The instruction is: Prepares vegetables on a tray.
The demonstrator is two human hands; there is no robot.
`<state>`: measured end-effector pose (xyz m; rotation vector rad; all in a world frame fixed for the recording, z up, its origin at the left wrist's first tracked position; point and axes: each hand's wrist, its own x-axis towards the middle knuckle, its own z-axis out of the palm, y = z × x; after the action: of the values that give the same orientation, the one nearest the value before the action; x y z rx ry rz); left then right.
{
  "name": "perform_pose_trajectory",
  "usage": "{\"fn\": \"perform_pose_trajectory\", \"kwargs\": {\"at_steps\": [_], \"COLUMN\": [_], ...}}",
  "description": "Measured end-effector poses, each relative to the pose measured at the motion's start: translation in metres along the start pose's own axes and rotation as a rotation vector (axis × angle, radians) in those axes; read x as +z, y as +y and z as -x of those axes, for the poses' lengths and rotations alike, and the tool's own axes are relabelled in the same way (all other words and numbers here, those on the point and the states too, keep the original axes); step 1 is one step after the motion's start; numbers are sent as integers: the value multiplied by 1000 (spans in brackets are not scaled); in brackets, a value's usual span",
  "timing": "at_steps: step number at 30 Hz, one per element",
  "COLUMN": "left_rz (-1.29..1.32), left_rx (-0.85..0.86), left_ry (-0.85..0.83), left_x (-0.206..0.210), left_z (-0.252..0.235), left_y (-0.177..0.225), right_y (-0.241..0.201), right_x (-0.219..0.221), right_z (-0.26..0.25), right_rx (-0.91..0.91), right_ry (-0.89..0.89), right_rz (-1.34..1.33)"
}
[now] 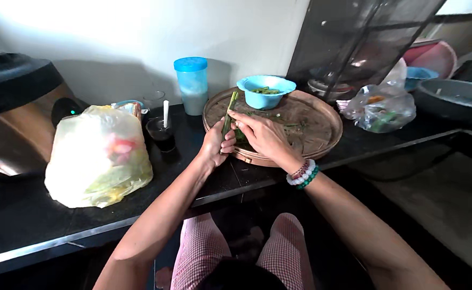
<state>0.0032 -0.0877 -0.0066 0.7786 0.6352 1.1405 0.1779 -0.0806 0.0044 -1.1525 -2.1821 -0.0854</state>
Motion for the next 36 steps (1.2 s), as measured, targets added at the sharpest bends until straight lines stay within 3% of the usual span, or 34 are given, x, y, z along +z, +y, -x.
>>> {"fn": "perform_pose_trajectory", "kwargs": {"at_steps": [6, 12, 16, 19, 33, 36], "left_rz": [110, 159, 121, 120, 261, 227], "left_rx": [-66, -64, -46, -74, -100, -136], "left_ry": [-95, -73, 3, 43, 12, -80], "left_x": [-3, 1, 3, 4, -7, -7], "left_z": [-6, -8, -11, -11, -16, -8], "left_y": [-2, -2, -1, -2, 2, -5], "right_y": [17, 72, 27, 3, 10, 44], "right_x": [0, 7, -16, -4, 17, 13], "right_z": [-25, -68, -18, -4, -26, -51], "right_rx": [87, 237, 98, 31, 43, 209], "right_ry": [2, 0, 25, -21, -19, -54], "right_rz": [0, 24, -83, -14, 81, 115]}}
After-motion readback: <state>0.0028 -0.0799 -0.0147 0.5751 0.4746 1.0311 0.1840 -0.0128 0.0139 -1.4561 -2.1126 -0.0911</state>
